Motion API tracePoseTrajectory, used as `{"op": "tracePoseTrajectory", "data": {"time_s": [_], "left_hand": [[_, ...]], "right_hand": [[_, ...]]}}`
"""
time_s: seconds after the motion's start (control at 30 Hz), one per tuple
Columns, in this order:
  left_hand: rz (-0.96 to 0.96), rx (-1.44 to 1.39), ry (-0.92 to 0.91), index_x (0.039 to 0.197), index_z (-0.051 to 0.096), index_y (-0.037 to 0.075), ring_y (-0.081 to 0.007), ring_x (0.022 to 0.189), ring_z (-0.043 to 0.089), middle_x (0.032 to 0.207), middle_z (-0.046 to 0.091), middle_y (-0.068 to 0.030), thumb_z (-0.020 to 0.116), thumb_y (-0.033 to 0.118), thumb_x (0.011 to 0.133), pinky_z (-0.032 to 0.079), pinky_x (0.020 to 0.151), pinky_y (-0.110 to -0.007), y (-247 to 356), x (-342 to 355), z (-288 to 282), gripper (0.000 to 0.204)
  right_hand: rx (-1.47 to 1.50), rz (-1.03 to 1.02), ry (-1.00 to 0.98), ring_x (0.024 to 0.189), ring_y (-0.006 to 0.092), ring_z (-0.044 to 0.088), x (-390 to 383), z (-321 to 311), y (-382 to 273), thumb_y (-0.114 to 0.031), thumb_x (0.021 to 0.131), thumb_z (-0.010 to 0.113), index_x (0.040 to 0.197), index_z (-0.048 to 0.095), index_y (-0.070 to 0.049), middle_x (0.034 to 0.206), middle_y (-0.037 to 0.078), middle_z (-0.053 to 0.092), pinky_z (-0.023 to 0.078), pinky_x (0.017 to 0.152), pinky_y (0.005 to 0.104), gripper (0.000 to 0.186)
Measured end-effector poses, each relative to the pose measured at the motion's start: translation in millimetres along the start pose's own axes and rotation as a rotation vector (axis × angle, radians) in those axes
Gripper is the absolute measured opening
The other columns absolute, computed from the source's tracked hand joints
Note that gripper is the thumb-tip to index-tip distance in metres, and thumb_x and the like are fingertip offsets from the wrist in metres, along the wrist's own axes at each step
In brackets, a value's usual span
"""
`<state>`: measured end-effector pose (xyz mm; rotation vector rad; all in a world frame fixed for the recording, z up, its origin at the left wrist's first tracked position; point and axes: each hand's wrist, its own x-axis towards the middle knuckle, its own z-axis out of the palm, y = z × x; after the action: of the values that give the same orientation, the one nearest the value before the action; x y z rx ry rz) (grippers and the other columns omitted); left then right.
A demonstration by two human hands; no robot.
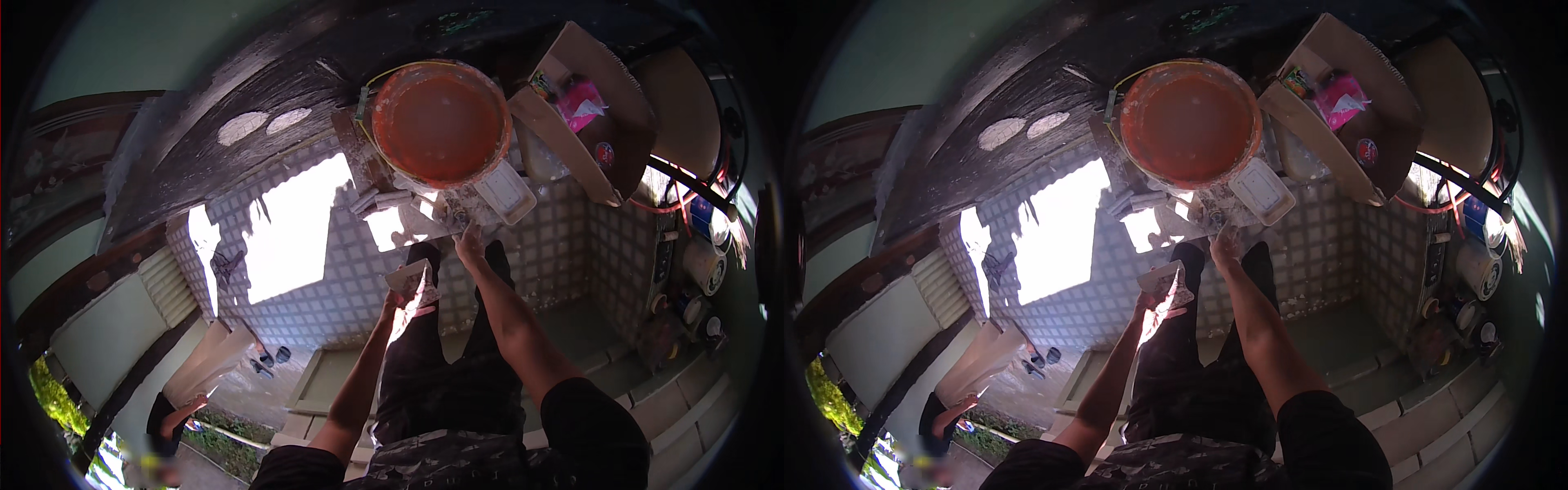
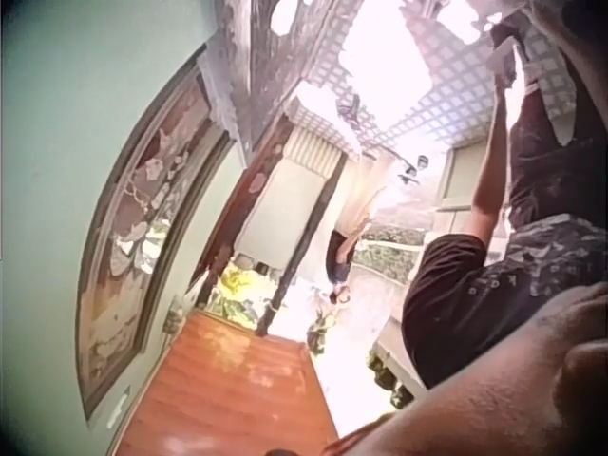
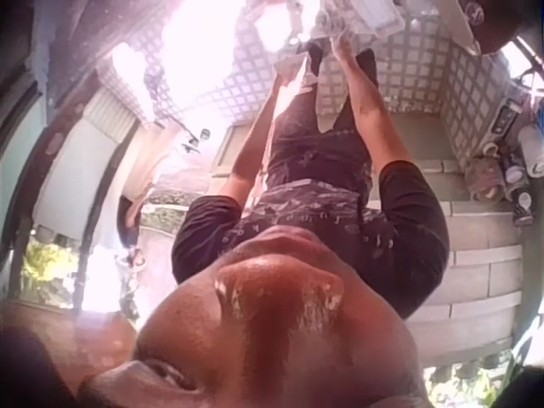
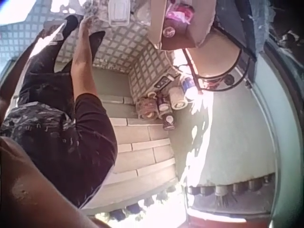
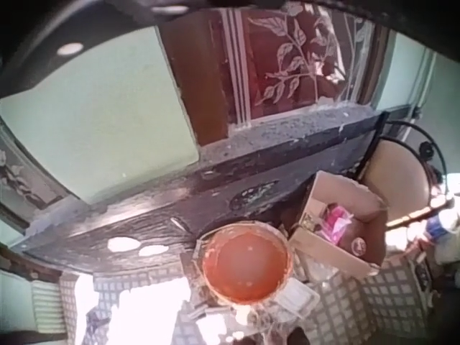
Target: Cleaning plastic containers with water and a brush in a bucket.
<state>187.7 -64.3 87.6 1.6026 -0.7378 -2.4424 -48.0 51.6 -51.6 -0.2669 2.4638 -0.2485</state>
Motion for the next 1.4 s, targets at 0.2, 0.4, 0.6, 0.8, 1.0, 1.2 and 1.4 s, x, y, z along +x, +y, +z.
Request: {"op": "tracePoseTrajectory", "data": {"time_s": [0.2,0.4,0.6,0.8,1.0,1.2,1.4], "left_hand": [[-0.107,0.017,0.023,0.131,0.047,0.002,-0.0207,0.111,0.058,0.127,0.057,-0.0083,0.057,0.006,0.093,0.053,0.095,-0.045,40,14,24,0.040],[-0.010,0.113,-0.076,0.132,0.046,0.002,-0.0178,0.108,0.058,0.126,0.058,-0.0057,0.061,0.006,0.092,0.055,0.093,-0.043,63,31,92,0.044],[0.143,0.143,-0.122,0.133,0.044,-0.001,-0.0242,0.110,0.062,0.127,0.057,-0.0125,0.056,0.007,0.095,0.060,0.084,-0.040,89,60,161,0.040],[0.243,0.217,-0.197,0.134,0.044,0.004,-0.0234,0.108,0.062,0.125,0.057,-0.0107,0.052,0.002,0.095,0.061,0.082,-0.039,116,64,216,0.040],[0.438,0.418,-0.061,0.134,0.044,0.003,-0.0212,0.105,0.064,0.123,0.059,-0.0106,0.049,0.000,0.094,0.060,0.080,-0.033,144,10,236,0.040],[0.713,0.557,-0.029,0.127,0.050,0.001,-0.0161,0.101,0.062,0.116,0.062,-0.0096,0.049,0.007,0.097,0.056,0.076,-0.030,161,14,263,0.031],[0.711,0.547,-0.125,0.124,0.049,-0.001,-0.0161,0.085,0.064,0.106,0.065,-0.0102,0.057,0.016,0.097,0.055,0.070,-0.030,160,41,281,0.033]], "right_hand": [[-0.005,-0.030,-0.101,0.107,0.0422,0.059,1,-23,-16,-0.027,0.084,0.063,0.138,0.032,0.003,0.116,0.029,0.057,0.048,0.094,0.0488,0.069],[0.160,-0.030,-0.158,0.097,0.0459,0.061,-58,-106,-21,-0.025,0.081,0.054,0.108,0.045,0.002,0.095,0.032,0.061,0.048,0.086,0.0544,0.039],[0.329,-0.453,0.090,0.090,0.0414,0.063,-107,-227,-29,-0.020,0.092,0.058,0.134,0.045,-0.005,0.098,0.021,0.065,0.051,0.076,0.0491,0.047],[0.246,-0.434,0.060,0.093,0.0408,0.063,-103,-295,-63,-0.021,0.093,0.056,0.135,0.053,-0.015,0.098,0.022,0.067,0.050,0.081,0.0495,0.042],[0.321,-0.484,0.056,0.092,0.0388,0.064,-99,-328,-75,-0.020,0.091,0.061,0.125,0.062,-0.012,0.098,0.023,0.067,0.052,0.080,0.0467,0.036],[0.356,-0.577,0.162,0.082,0.0375,0.065,-102,-348,-75,-0.015,0.089,0.063,0.123,0.064,-0.010,0.086,0.020,0.066,0.052,0.075,0.0449,0.034],[0.301,-0.560,0.218,0.076,0.0380,0.064,-52,-318,-88,-0.015,0.091,0.059,0.118,0.066,-0.009,0.076,0.020,0.065,0.050,0.068,0.0499,0.028]]}}
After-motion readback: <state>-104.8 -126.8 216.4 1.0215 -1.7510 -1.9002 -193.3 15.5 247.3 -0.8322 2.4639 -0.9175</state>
